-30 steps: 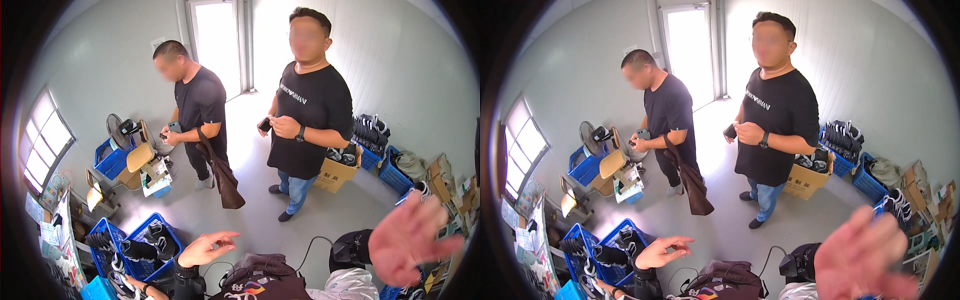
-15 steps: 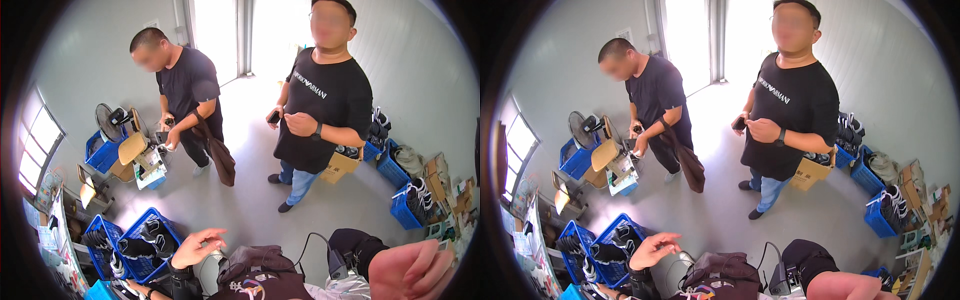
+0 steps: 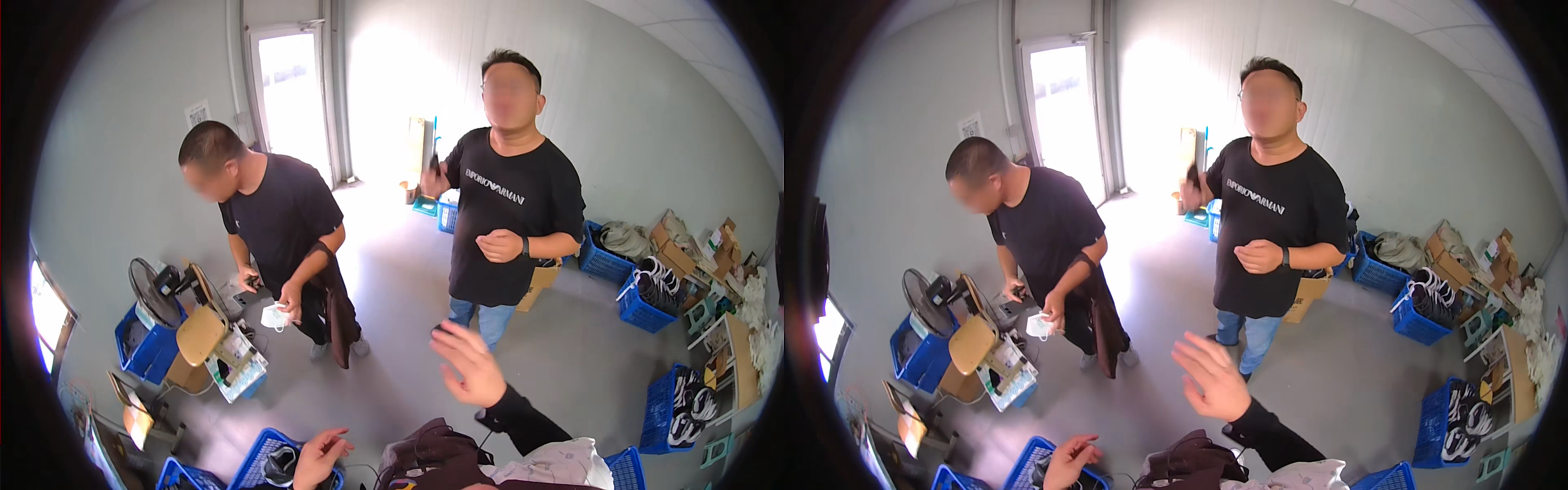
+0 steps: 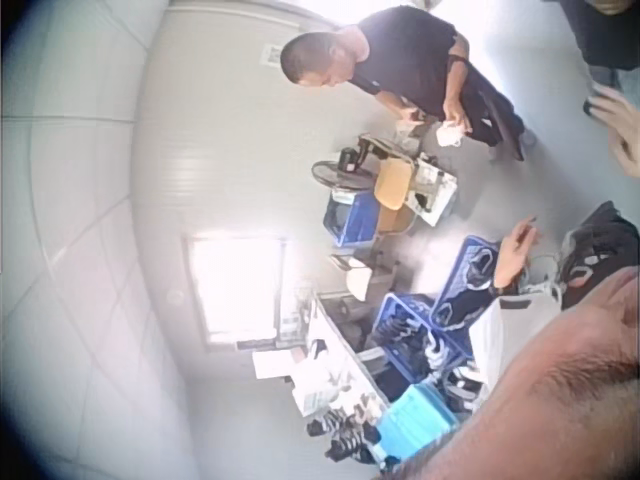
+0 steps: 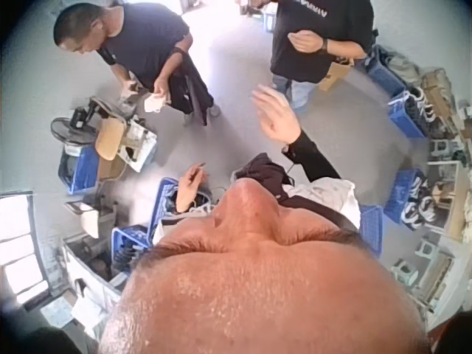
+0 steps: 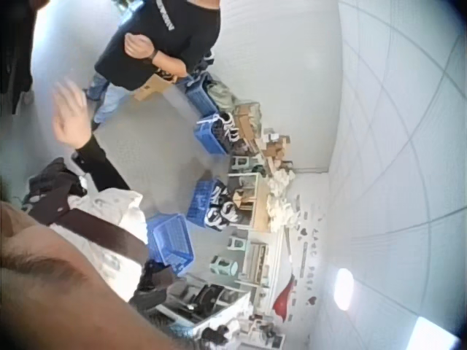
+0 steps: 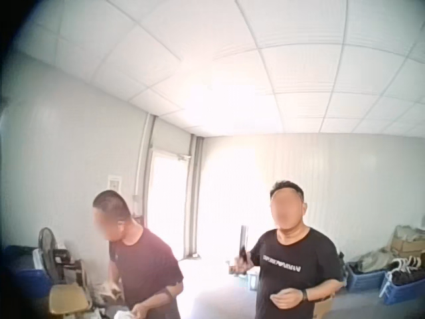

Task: The person is manufacturing shoes by assembling and checking components at a workstation.

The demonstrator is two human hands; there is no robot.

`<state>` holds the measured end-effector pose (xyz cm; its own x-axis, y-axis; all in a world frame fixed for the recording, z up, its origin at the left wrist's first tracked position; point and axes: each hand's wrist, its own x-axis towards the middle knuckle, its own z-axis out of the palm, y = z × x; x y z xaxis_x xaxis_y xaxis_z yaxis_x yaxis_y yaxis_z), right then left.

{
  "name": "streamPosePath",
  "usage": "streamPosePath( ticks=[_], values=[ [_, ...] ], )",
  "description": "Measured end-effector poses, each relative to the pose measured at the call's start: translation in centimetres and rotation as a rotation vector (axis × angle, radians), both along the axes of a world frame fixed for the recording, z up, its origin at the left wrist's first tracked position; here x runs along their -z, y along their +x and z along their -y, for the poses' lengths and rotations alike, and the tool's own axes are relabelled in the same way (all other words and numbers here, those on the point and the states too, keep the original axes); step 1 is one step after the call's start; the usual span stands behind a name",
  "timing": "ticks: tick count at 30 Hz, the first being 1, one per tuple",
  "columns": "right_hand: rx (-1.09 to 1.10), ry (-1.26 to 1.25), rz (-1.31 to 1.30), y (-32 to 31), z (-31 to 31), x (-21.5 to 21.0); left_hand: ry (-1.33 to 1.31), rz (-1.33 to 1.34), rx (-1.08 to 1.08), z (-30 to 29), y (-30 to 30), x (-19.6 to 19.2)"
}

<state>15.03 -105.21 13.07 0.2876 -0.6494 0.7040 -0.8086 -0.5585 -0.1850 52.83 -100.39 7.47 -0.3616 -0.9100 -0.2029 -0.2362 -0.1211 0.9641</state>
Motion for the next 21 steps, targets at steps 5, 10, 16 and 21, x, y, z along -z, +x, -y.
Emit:
streamPosePath(
  ticks=[5,10,16,21],
  values=[
    [-0.071,0.256,0.007,8.9,4.6,6.1,0.156,0.061,-0.046,1.9,6.1,0.6],
    [-0.235,0.307,0.092,15.5,9.6,8.3,0.112,0.044,-0.017,5.3,11.2,4.1],
    [-0.344,0.305,0.107,19.0,17.6,10.0,0.054,0.04,-0.062,12.4,15.3,7.1],
    [-0.332,0.264,0.164,21.4,22.3,9.2,0.024,0.028,-0.117,17.0,16.7,5.8]
  ],
)
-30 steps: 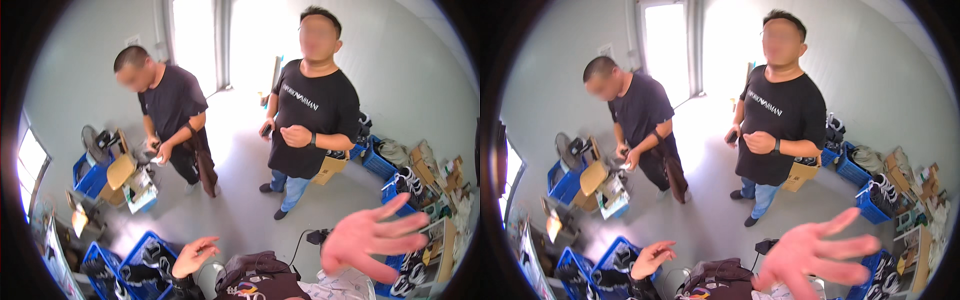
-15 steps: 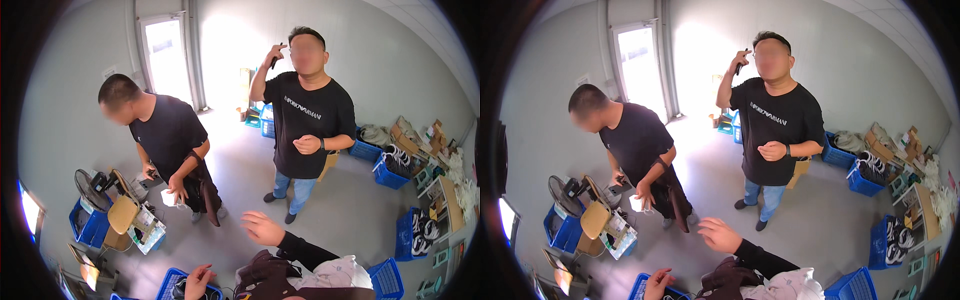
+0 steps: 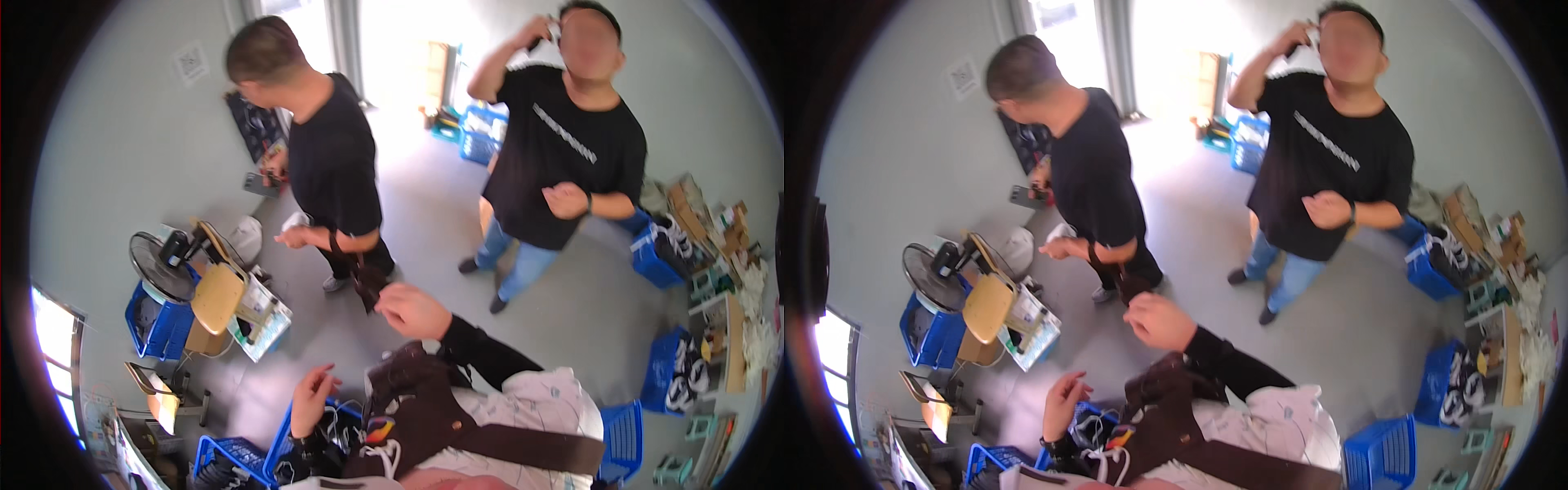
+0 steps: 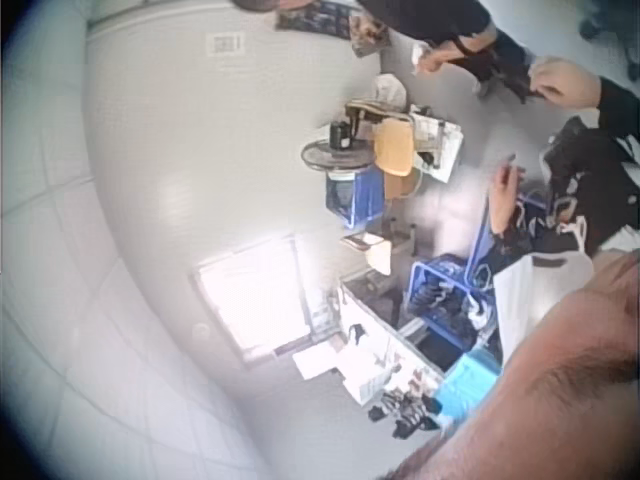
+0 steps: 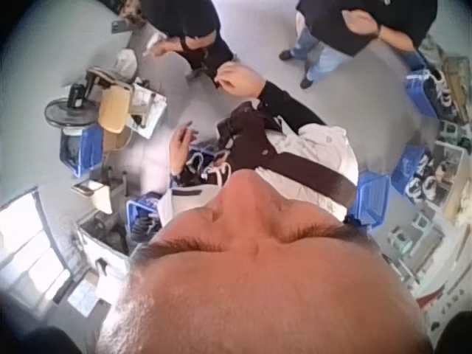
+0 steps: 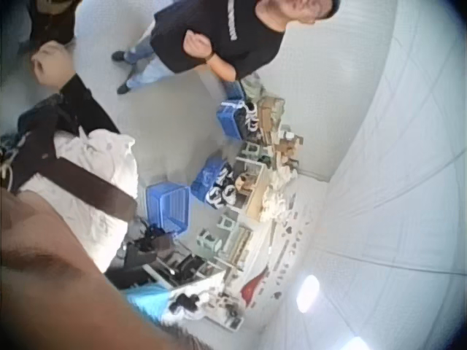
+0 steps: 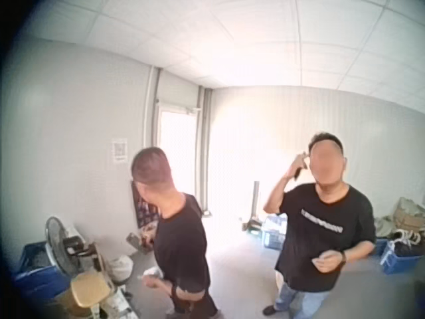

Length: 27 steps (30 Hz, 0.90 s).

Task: The person is manufacturing shoes by assembling and checking components at a workstation.

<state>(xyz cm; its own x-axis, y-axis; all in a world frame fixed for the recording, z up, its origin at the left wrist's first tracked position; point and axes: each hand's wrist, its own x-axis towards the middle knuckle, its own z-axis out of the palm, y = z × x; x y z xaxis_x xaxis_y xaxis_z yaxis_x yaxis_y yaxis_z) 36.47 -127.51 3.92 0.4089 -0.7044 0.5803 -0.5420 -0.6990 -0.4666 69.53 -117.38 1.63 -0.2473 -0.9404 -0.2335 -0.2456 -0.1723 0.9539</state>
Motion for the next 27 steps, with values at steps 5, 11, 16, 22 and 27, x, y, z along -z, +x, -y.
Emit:
streamPosePath(
  ticks=[5,11,16,22,27],
  values=[
    [-0.065,0.052,0.003,3.3,6.9,1.0,-0.034,0.002,-0.045,7.2,1.9,0.9],
    [-0.09,0.248,-0.061,6.6,10.7,2.9,0.056,-0.091,0.03,11.9,4.8,2.9],
    [-0.067,0.391,0.079,12.5,15.4,1.0,0.093,-0.09,-0.01,16.0,10.6,3.3],
    [-0.093,0.498,0.342,20.7,21.0,-7.9,-0.176,0.148,0.053,22.4,19.8,-3.1],
    [-0.23,0.692,0.238,33.5,22.6,-7.5,-0.273,0.075,-0.015,24.0,28.7,-4.9]
  ],
)
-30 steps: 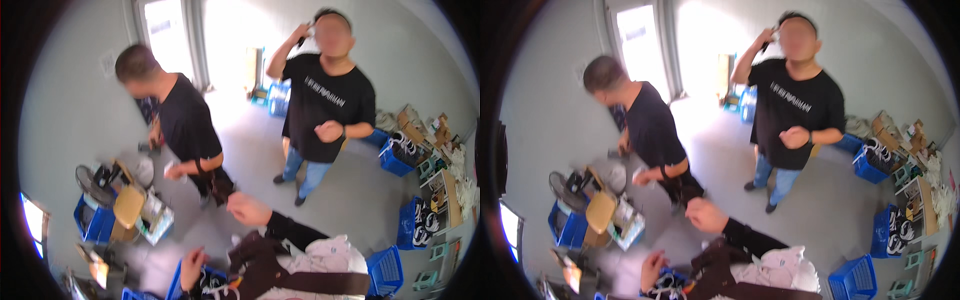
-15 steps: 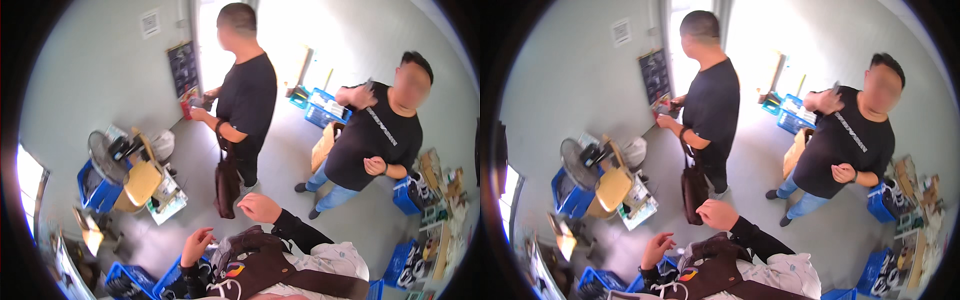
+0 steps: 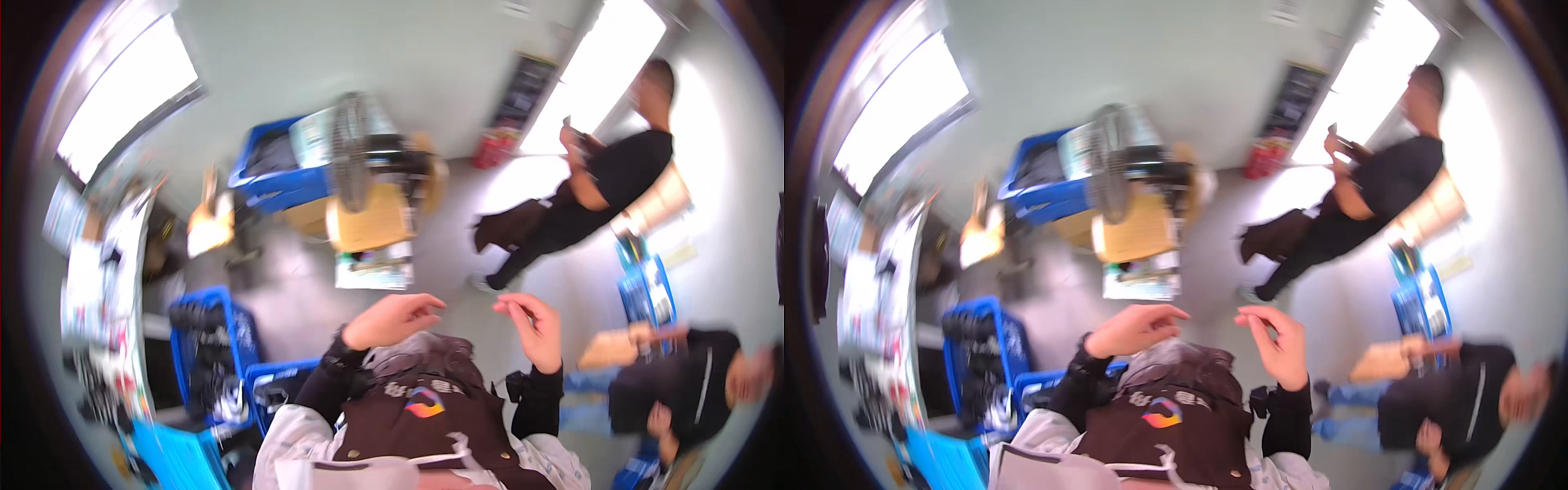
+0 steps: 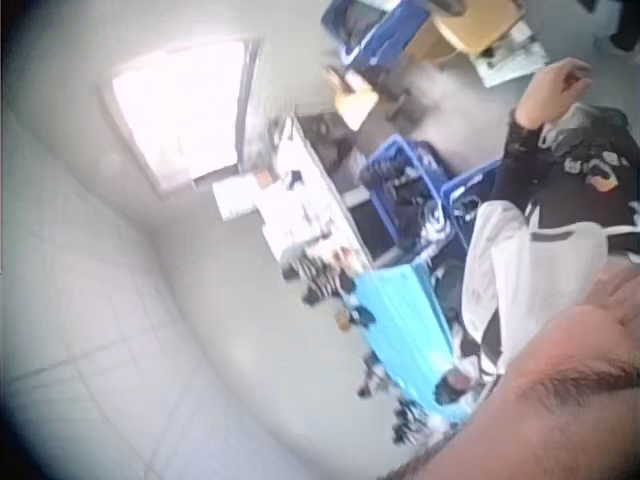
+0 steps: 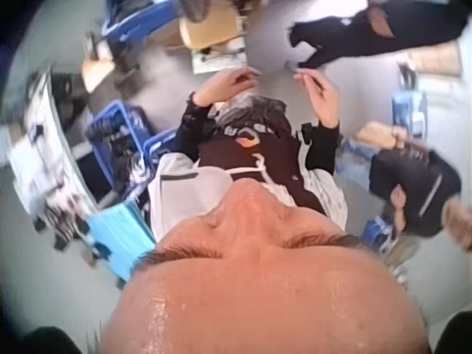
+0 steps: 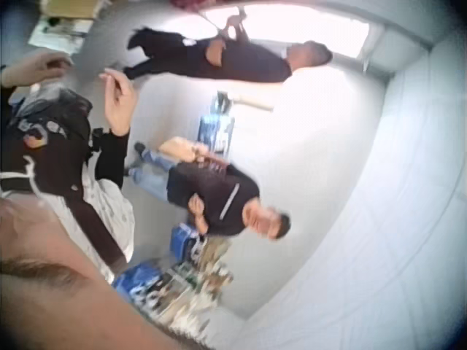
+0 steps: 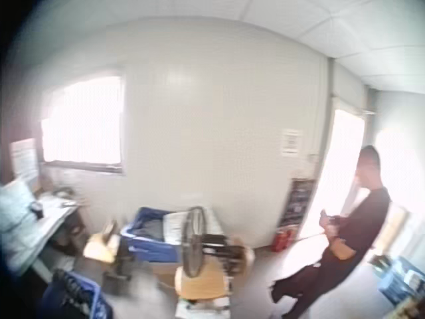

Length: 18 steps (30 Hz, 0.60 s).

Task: The person is manufacturing shoes by assembling and checking components at a workstation.

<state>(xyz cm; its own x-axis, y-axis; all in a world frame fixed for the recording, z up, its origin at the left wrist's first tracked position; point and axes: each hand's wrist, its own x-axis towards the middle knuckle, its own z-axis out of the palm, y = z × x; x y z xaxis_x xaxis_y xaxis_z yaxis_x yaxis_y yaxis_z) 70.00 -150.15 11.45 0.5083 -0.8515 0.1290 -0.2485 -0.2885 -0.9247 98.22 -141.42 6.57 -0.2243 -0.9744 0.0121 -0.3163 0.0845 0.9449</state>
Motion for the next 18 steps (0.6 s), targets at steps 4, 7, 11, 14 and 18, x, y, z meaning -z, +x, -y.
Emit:
streamPosePath(
  ticks=[4,7,11,14,18],
  values=[
    [-0.342,0.046,-0.115,14.2,3.1,1.3,0.143,0.04,-0.198,-3.4,9.0,2.9],
    [-0.534,0.05,-0.155,22.7,4.6,1.7,0.199,0.01,-0.502,-6.0,13.6,6.9],
    [-0.776,0.084,-0.132,32.8,6.3,3.0,0.253,-0.192,-0.816,-10.2,18.3,9.2],
    [-0.967,0.188,-0.131,40.0,5.2,4.9,0.228,-0.237,-1.078,-12.9,19.4,10.2],
    [-1.276,0.267,-0.088,48.6,1.5,7.1,0.231,-0.376,-1.163,-17.2,20.8,11.8]
  ],
)
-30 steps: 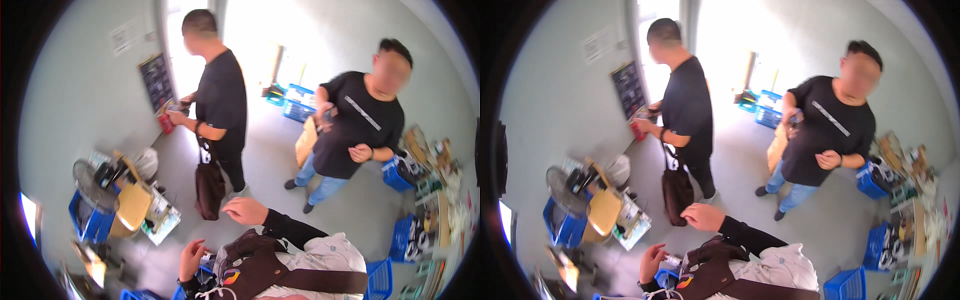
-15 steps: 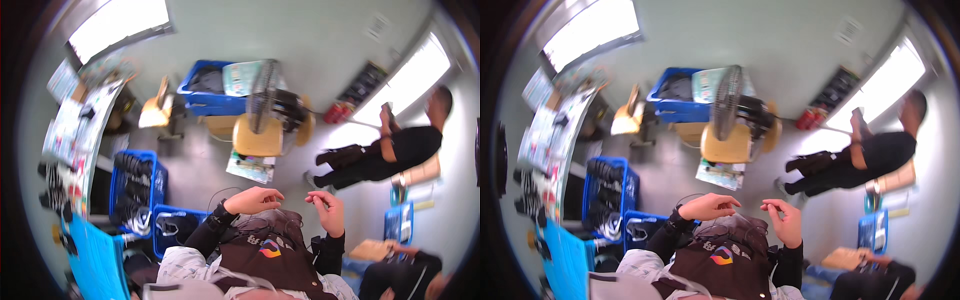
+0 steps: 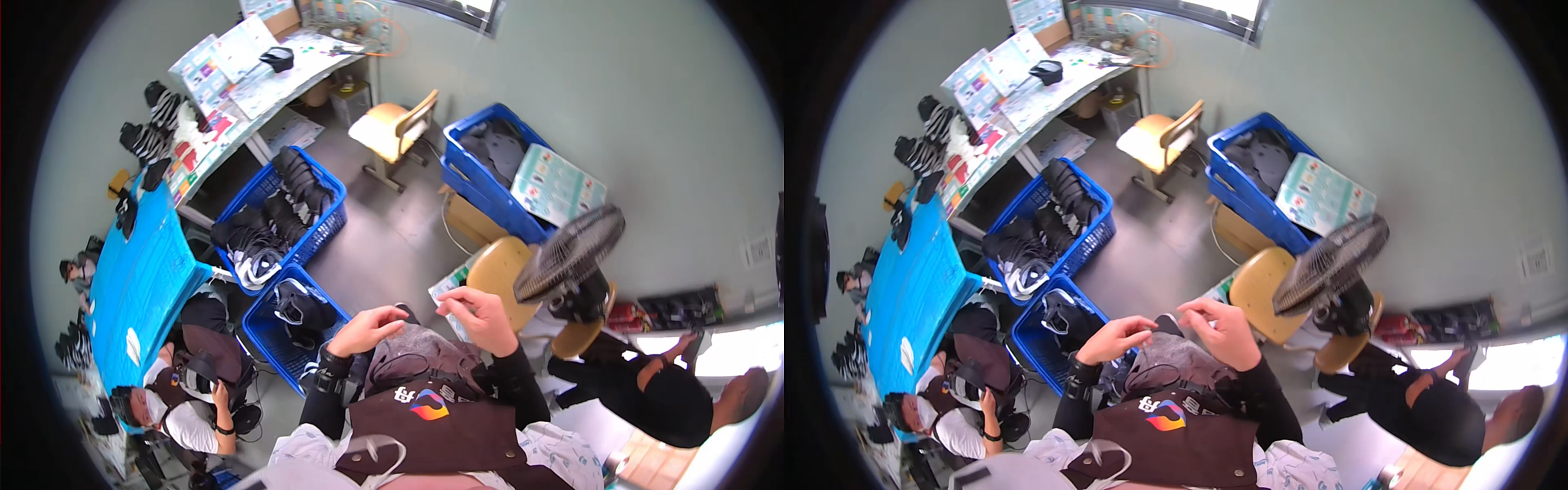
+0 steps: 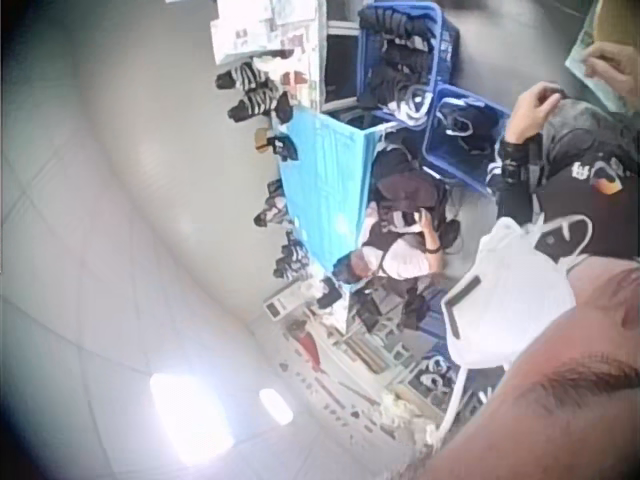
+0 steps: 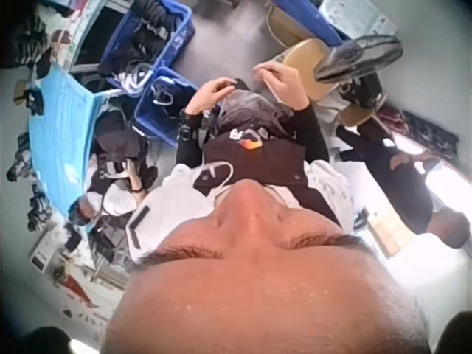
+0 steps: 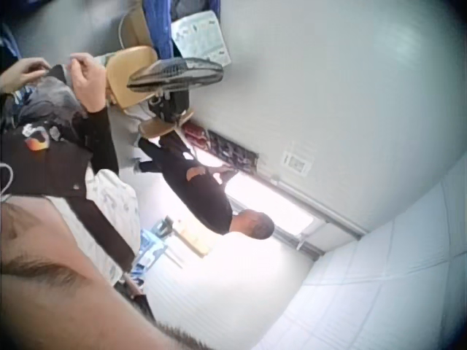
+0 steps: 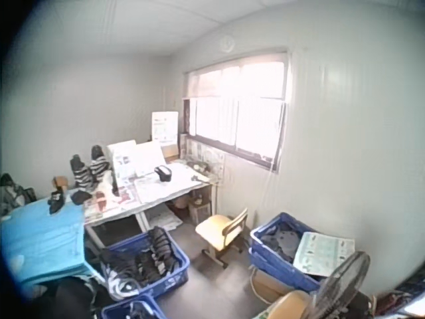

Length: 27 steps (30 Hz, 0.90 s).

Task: The person is manufacturing shoes by assembling and checking components at a workstation.

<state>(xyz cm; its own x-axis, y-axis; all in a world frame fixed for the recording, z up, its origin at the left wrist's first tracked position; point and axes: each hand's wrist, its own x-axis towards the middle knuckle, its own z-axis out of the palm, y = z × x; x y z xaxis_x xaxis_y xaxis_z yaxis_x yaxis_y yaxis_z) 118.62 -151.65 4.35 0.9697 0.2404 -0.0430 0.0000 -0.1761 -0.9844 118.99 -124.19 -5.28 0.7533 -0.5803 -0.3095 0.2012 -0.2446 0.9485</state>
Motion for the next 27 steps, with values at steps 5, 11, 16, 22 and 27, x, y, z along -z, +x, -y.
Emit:
streamPosePath(
  ticks=[5,11,16,22,27],
  values=[
    [-0.172,0.039,-0.029,11.6,-4.8,0.0,-0.025,-0.107,-0.297,-7.1,6.2,0.1],
    [-0.384,0.136,0.187,27.1,-12.9,-3.5,0.047,0.167,-0.815,-20.0,16.5,-7.8],
    [-0.465,-0.112,0.304,42.0,-21.4,-4.5,0.006,0.354,-0.991,-28.9,24.7,-14.4],
    [-0.02,-0.05,-0.296,63.3,-20.2,16.2,-0.023,0.289,-1.025,-34.6,34.9,-12.1],
    [0.439,0.116,-0.736,74.8,-12.1,29.4,-0.017,0.158,-1.033,-35.4,40.2,-8.1]
  ],
)
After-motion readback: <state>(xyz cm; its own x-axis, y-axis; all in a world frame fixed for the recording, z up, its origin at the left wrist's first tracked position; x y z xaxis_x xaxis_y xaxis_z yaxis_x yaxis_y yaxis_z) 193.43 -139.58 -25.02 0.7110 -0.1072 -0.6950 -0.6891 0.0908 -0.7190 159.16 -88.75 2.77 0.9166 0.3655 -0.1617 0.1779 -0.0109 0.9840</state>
